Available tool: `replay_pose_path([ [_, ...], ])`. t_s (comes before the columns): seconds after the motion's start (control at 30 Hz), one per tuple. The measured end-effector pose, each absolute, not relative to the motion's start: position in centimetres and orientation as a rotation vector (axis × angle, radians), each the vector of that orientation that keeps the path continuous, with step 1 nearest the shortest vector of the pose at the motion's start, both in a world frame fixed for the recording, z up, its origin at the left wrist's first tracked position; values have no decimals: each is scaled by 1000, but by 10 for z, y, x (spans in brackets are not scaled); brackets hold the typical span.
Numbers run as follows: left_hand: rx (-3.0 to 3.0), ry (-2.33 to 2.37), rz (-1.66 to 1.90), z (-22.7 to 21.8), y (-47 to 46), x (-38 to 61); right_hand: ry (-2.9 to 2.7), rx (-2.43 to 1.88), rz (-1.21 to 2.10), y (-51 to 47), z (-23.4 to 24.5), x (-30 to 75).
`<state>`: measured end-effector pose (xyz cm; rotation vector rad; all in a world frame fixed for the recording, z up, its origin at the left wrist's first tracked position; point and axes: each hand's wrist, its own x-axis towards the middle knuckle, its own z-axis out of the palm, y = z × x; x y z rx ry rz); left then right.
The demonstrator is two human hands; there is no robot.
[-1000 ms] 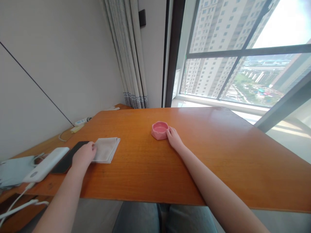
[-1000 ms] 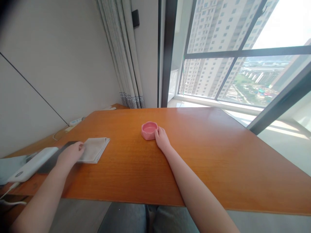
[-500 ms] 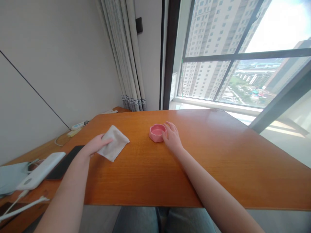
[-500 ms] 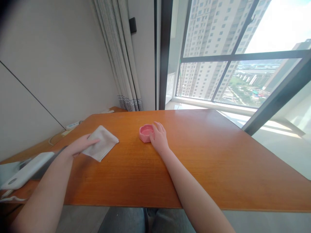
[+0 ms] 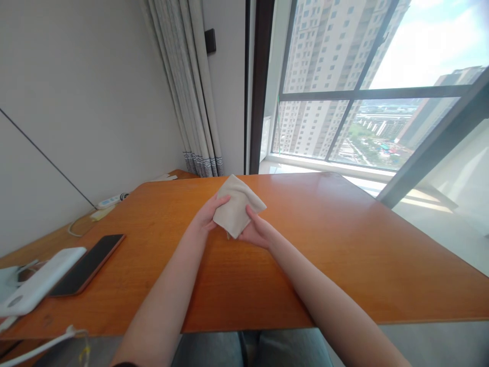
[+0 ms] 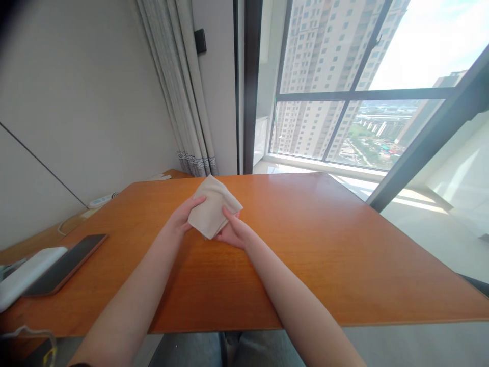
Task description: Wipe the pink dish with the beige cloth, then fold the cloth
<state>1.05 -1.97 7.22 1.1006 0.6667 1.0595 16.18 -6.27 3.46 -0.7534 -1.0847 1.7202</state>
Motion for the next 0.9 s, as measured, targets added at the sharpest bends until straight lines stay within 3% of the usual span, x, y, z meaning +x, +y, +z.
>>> replay_pose_path([
  [0.1, 1050, 627, 1073, 66, -20, 15, -845, -618, 1967, -61, 31, 159],
  [0.2, 983, 654, 1037, 55, -14, 12, -672, -673, 1736, -52, 29, 164],
  [0.37, 793, 1043, 1237, 21, 2, 8, -773, -1003, 911, -41, 38, 199],
  [0.47, 802, 1173, 1292, 4, 6, 14, -1169, -1112, 301, -42, 41, 212],
  [0.53, 863, 1198, 1291, -2, 6, 19, -1528, -1183, 117, -44, 37, 208],
  [0.7, 1189, 1248, 1317, -10, 1, 21, -2181, -1543, 254, -41, 15, 184],
  [0.8, 1538, 1256, 1263, -14, -1, 20, -2212, -1609, 223, -38, 8, 179],
  [0.9, 1439, 1189, 1295, -15, -5, 29, -2188, -1585, 150, -37, 7, 181],
])
